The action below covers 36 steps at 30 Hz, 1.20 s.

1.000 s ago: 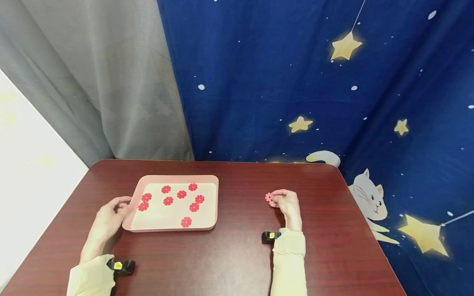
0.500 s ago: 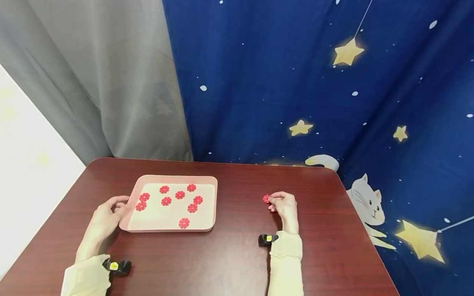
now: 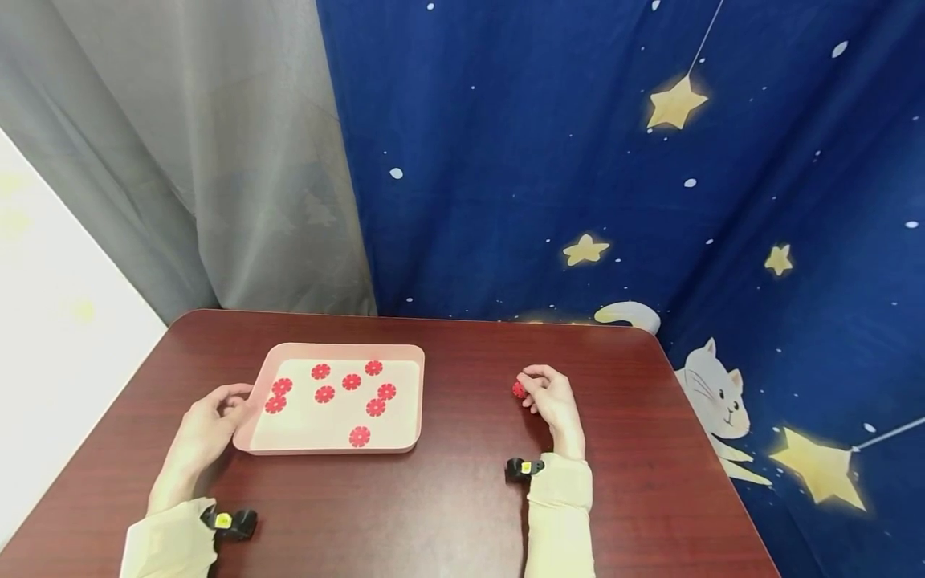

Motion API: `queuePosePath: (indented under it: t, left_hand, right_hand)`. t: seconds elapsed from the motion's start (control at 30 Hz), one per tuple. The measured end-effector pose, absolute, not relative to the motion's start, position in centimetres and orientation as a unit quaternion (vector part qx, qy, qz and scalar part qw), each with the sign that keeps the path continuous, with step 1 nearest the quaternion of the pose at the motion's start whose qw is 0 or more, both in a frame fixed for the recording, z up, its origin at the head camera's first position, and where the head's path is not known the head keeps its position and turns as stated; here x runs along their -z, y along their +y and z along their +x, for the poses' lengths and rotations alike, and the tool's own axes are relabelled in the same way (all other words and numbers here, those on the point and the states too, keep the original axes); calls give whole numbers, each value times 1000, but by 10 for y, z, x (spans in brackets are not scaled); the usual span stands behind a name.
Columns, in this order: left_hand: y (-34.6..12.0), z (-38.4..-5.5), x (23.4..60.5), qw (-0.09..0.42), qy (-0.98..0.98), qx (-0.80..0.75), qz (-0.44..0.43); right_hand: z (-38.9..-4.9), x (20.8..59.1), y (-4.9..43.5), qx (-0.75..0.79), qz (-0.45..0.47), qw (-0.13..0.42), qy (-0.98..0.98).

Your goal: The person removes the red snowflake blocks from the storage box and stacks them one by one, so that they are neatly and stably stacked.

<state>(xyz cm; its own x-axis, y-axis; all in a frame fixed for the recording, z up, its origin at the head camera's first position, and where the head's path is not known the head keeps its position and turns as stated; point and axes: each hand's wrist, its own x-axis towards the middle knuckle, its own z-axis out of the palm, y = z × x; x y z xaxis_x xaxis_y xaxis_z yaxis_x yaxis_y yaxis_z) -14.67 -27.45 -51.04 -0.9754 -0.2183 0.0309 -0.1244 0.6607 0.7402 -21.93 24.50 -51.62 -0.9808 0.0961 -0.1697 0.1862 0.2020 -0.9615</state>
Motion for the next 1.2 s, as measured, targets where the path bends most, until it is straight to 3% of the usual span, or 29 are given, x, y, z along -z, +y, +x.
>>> queuePosePath:
  t: [0.63,0.93,1.2]
  left_hand:
    - [-275,-146,510,59,-913,394,82]
    - [-275,-143,509,49,-912,395,96]
    - [-274,-146,508,55,-915,391,86]
  right_hand:
    - [-197,457,205,650,-22,-13,760]
    - [-186,410,151,598,-112,5,793]
    - [-208,408,119,602,-133,33,787]
